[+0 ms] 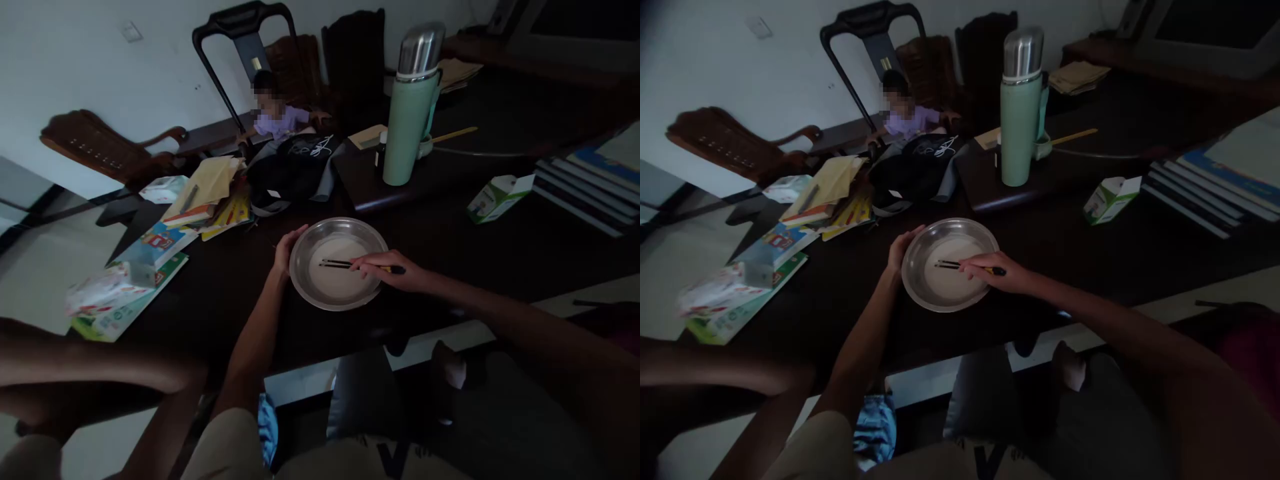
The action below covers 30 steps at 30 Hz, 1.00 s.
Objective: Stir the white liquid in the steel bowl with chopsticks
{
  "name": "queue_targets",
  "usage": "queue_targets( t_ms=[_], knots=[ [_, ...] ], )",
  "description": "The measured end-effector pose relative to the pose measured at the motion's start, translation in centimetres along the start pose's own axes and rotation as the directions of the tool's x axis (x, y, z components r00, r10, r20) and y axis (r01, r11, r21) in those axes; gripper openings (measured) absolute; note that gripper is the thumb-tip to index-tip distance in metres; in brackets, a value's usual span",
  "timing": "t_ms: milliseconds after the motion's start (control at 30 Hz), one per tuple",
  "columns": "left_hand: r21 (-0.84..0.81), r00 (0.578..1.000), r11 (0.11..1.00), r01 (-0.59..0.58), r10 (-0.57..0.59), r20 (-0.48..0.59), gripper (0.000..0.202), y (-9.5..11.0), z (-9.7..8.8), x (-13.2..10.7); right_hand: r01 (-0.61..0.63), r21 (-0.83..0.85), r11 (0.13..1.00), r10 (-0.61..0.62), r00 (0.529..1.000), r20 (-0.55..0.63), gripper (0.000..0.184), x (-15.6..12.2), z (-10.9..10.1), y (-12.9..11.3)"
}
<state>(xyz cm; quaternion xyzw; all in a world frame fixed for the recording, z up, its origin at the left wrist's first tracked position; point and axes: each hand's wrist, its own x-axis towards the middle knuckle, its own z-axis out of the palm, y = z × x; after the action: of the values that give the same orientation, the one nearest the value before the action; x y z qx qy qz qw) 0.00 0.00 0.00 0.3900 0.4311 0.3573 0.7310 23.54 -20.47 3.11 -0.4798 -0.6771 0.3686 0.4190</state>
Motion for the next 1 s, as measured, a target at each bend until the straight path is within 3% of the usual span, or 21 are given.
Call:
queue_targets(
  t_ms=[133,300,433,533,667,833,1000],
  knots=[
    [-0.048,0.992,0.995,0.085,-0.08,0.101,0.048,-0.6,0.1,0.3,-0.043,-0.03,0.999,0.04,0.995,-0.095,0.043,0.2,-2.1,0.6],
    [-0.014,0.98,0.981,0.191,-0.19,0.054,0.044,-0.6,-0.5,1.3,-0.124,-0.058,0.991,0.113,0.98,-0.165,0.047,-2.3,-5.7,-0.8],
    [-0.031,0.979,0.982,0.189,-0.186,0.082,0.037,-0.8,-0.9,1.5,-0.172,-0.078,0.982,0.165,0.983,-0.083,0.044,-4.4,-7.1,-2.7],
    [-0.018,0.98,0.982,0.186,-0.184,0.073,0.034,-0.9,-1.1,1.7,-0.158,-0.062,0.986,0.16,0.986,0.04,0.04,-4.8,-6.4,-3.5],
    [-0.008,0.983,0.984,0.18,-0.18,0.038,0.023,-1.1,-1.6,2.0,-0.089,0.012,0.996,0.087,0.989,0.123,0.034,-3.6,-3.7,-3.0],
    [-0.033,0.985,0.985,0.167,-0.166,0.044,0.015,-1.1,-1.6,2.1,0.004,0.023,1.0,-0.006,0.996,0.09,0.038,-1.0,-1.0,-0.8],
    [-0.06,0.981,0.979,0.194,-0.194,0.003,0.019,-0.9,-1.0,1.8,0.013,-0.034,0.999,-0.013,0.999,-0.029,0.039,0.1,-1.6,0.5]
  ],
)
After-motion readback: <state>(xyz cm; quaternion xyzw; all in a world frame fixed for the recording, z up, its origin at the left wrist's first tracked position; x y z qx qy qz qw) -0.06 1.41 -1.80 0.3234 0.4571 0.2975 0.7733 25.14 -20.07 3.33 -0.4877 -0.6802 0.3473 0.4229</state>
